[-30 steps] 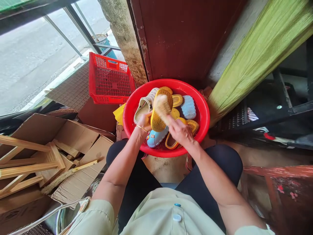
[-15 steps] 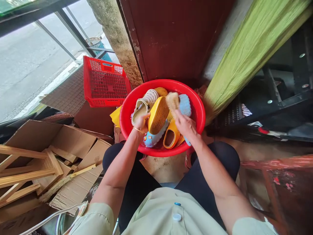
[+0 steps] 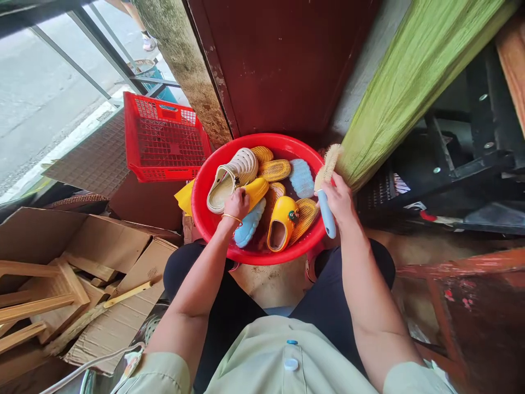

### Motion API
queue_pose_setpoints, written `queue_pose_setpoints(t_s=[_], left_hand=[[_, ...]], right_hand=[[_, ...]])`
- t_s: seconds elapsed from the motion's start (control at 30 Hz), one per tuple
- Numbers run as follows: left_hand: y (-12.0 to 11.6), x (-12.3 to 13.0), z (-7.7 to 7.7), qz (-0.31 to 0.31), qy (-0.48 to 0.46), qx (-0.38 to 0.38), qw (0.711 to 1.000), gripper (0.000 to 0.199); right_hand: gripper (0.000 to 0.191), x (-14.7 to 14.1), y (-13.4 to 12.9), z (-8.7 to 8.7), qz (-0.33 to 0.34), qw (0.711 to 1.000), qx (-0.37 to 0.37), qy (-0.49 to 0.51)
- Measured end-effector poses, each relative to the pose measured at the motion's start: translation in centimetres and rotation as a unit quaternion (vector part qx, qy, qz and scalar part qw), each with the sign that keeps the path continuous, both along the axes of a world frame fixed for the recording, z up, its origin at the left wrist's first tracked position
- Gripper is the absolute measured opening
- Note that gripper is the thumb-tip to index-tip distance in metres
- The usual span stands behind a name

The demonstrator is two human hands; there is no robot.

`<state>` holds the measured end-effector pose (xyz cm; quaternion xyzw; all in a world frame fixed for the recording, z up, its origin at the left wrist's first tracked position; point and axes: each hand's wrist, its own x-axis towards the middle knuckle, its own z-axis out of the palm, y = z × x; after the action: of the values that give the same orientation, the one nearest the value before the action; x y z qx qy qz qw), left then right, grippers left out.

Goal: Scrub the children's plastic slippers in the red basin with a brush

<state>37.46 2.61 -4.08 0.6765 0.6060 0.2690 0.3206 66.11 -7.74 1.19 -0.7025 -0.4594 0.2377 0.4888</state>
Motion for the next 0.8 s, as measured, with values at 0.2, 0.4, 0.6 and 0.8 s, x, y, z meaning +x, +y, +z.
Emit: queue_pose_setpoints(t_s=[0.2,0.4,0.6,0.8], left_hand=[[-1.0,4.8,0.5,-0.049,-0.078,0.094,0.991,0.043],[1.5,18.4,-0.1,-0.032,-0.176,-0.154,0.972,0.087],[1.3,24.0,-2.3,0.014,-0.080,-0.208,0.975,0.103],[3.1,21.4,-3.8,-0.009,-0.223,-0.240,0.945,0.074]], right_hand=[[0.063,-0.3,-2.5,4.2,0.012,0.985,-0.015,0.173],[0.067,0.0,-2.9,4.9,0.011,0.982,-0.010,0.191],[0.061,0.7,-2.4,4.3,0.029,0.985,-0.034,0.166],[0.057,0.8,-1.9,4.0,0.047,0.985,-0.024,0.165]])
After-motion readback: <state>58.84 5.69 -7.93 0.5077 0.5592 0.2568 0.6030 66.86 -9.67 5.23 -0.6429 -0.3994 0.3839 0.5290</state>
